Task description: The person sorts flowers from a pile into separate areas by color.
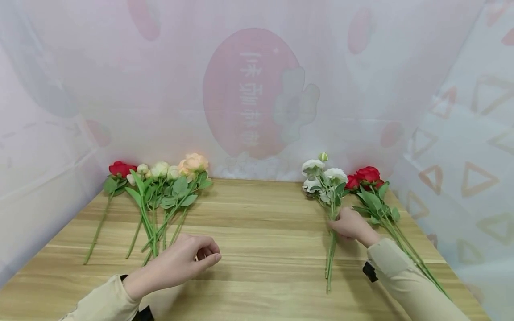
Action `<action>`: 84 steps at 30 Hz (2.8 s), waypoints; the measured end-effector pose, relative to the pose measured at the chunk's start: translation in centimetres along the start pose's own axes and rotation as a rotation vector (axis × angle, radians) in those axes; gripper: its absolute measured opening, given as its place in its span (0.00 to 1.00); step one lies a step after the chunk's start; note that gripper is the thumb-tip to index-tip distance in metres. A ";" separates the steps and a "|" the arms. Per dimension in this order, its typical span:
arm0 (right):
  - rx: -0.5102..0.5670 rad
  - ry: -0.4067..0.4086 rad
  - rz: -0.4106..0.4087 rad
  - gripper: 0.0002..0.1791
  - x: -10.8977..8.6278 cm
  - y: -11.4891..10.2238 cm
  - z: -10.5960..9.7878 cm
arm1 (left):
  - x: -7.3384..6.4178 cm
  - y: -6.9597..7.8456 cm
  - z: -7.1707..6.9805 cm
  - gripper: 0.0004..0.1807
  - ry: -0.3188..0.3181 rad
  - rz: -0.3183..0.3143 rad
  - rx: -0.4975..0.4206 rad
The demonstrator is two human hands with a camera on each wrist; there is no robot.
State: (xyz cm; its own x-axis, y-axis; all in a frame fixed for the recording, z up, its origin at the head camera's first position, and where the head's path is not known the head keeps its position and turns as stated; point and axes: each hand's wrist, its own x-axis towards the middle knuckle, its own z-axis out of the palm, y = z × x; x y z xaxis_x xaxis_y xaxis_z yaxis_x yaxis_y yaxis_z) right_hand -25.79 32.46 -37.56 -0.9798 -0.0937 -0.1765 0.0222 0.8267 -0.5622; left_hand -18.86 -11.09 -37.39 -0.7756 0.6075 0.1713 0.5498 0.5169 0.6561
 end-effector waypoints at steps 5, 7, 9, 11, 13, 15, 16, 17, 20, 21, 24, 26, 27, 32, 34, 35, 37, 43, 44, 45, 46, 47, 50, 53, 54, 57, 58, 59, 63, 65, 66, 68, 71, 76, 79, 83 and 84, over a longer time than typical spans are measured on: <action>-0.012 0.019 0.023 0.29 -0.3 0.2 0.0 | 0.0 -0.1 0.0 0.07 0.002 -0.007 0.004; -0.007 0.022 0.033 0.29 -0.4 0.3 -0.2 | 0.0 -0.1 0.0 0.07 0.003 -0.008 0.009; 0.009 0.029 0.054 0.29 -0.5 0.3 -0.4 | 0.0 -0.1 0.0 0.06 0.006 -0.009 0.013; 0.011 0.035 0.055 0.30 -0.7 0.1 -0.8 | 0.0 -0.2 0.0 0.07 0.009 -0.013 0.026; -0.005 0.054 0.052 0.31 -1.0 -0.3 -1.3 | 0.1 -0.2 -0.1 0.07 0.015 -0.019 0.042; -0.016 0.090 0.048 0.31 -1.4 -0.7 -1.9 | 0.1 -0.3 -0.3 0.07 0.017 -0.035 0.058; -0.039 0.121 0.030 0.32 -1.6 -0.9 -2.2 | 0.1 -0.4 -0.5 0.07 0.014 -0.044 0.063; -0.053 0.154 0.015 0.33 -1.8 -1.2 -2.5 | 0.2 -0.4 -0.6 0.07 0.017 -0.048 0.070; -0.077 0.251 -0.007 0.41 -2.3 -1.7 -3.3 | 0.3 -0.7 -1.4 0.06 0.049 -0.061 0.126; -0.086 0.285 -0.017 0.42 -2.4 -1.9 -3.5 | 0.4 -0.9 -1.7 0.06 0.068 -0.067 0.151; -0.067 0.340 -0.018 0.45 -2.9 -2.6 -3.7 | 0.5 -1.9 -2.8 0.04 0.139 -0.108 0.249; -0.045 0.365 -0.030 0.44 -3.2 -3.1 -3.5 | 0.5 -2.8 -3.7 0.04 0.163 -0.155 0.287; -0.030 0.369 -0.040 0.43 -3.3 -3.4 -3.4 | 0.5 -3.3 -4.2 0.05 0.169 -0.176 0.301; 0.021 0.383 -0.109 0.36 -3.9 -4.6 -2.3 | 0.1 -5.8 -6.7 0.06 0.164 -0.261 0.354; 0.032 0.389 -0.131 0.34 -4.0 -5.2 -1.7 | -0.2 -6.6 -7.5 0.07 0.155 -0.296 0.367; 0.036 0.392 -0.142 0.33 -4.1 -5.5 -1.4 | -0.3 -7.0 -7.8 0.07 0.153 -0.311 0.373; 0.059 0.396 -0.163 0.31 -4.3 -6.0 -0.8 | -0.6 -7.8 -8.3 0.10 0.147 -0.351 0.381; 0.147 0.372 -0.224 0.23 -4.3 -7.8 1.3 | -0.8 -9.4 -9.4 0.14 0.133 -0.425 0.387; 0.166 0.361 -0.230 0.22 -4.3 -8.1 1.7 | -0.8 -9.6 -9.5 0.13 0.127 -0.425 0.384; 0.185 0.349 -0.233 0.21 -4.3 -8.4 2.0 | -0.7 -9.7 -9.4 0.13 0.117 -0.427 0.381; 0.208 0.339 -0.233 0.20 -4.3 -8.7 2.3 | -0.6 -9.8 -9.4 0.13 0.108 -0.427 0.379; 0.230 0.330 -0.232 0.20 -4.3 -9.0 2.6 | -0.5 -9.9 -9.2 0.14 0.100 -0.426 0.376; 0.281 0.305 -0.233 0.21 -4.3 -9.8 3.4 | -0.3 -10.0 -8.7 0.19 0.088 -0.412 0.372; 0.327 0.277 -0.236 0.21 -4.2 -10.4 4.0 | -0.1 -10.2 -8.1 0.24 0.097 -0.401 0.375; 0.337 0.267 -0.239 0.21 -4.2 -10.6 4.2 | -0.1 -10.2 -7.9 0.25 0.102 -0.394 0.380; 0.360 0.244 -0.242 0.20 -4.1 -11.0 4.7 | 0.0 -10.3 -7.4 0.25 0.113 -0.374 0.395; 0.365 0.240 -0.242 0.20 -4.0 -11.0 4.8 | 0.0 -10.4 -7.3 0.25 0.115 -0.366 0.399; 0.368 0.237 -0.242 0.20 -4.0 -11.0 5.0 | 0.0 -10.4 -7.2 0.25 0.119 -0.358 0.405; 0.388 0.234 -0.244 0.19 -3.9 -11.1 5.2 | -0.1 -10.4 -7.0 0.26 0.138 -0.349 0.420; 0.399 0.228 -0.244 0.19 -4.0 -11.1 5.2 | -0.2 -10.4 -6.9 0.27 0.141 -0.354 0.425; 0.402 0.225 -0.242 0.20 -4.0 -11.2 5.2 | -0.2 -10.3 -6.9 0.28 0.141 -0.357 0.425; 0.408 0.216 -0.240 0.19 -4.0 -11.3 5.2 | -0.2 -10.3 -6.8 0.29 0.142 -0.366 0.431; 0.412 0.204 -0.245 0.18 -4.1 -11.6 5.2 | -0.2 -10.3 -6.8 0.28 0.152 -0.380 0.442; 0.429 0.185 -0.266 0.16 -3.9 -11.7 5.6 | -0.1 -10.4 -6.9 0.27 0.190 -0.384 0.457; 0.442 0.180 -0.262 0.16 -3.8 -11.6 5.8 | 0.0 -10.1 -7.0 0.26 0.233 -0.358 0.462; 0.454 0.178 -0.263 0.16 -3.8 -11.7 5.8 | 0.3 -9.4 -7.0 0.24 0.272 -0.326 0.441; 0.460 0.177 -0.266 0.15 -3.8 -11.7 5.8 | 0.3 -9.2 -7.0 0.21 0.279 -0.320 0.429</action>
State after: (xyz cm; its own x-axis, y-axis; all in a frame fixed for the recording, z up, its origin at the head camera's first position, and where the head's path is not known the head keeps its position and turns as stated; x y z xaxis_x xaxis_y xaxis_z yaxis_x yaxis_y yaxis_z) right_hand -21.17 19.92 -34.96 -0.9810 -0.1389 0.1356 -0.1849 0.4566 -0.8703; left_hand -26.36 -19.88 -38.28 -0.9433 0.2307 0.2387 0.3068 0.8805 0.3613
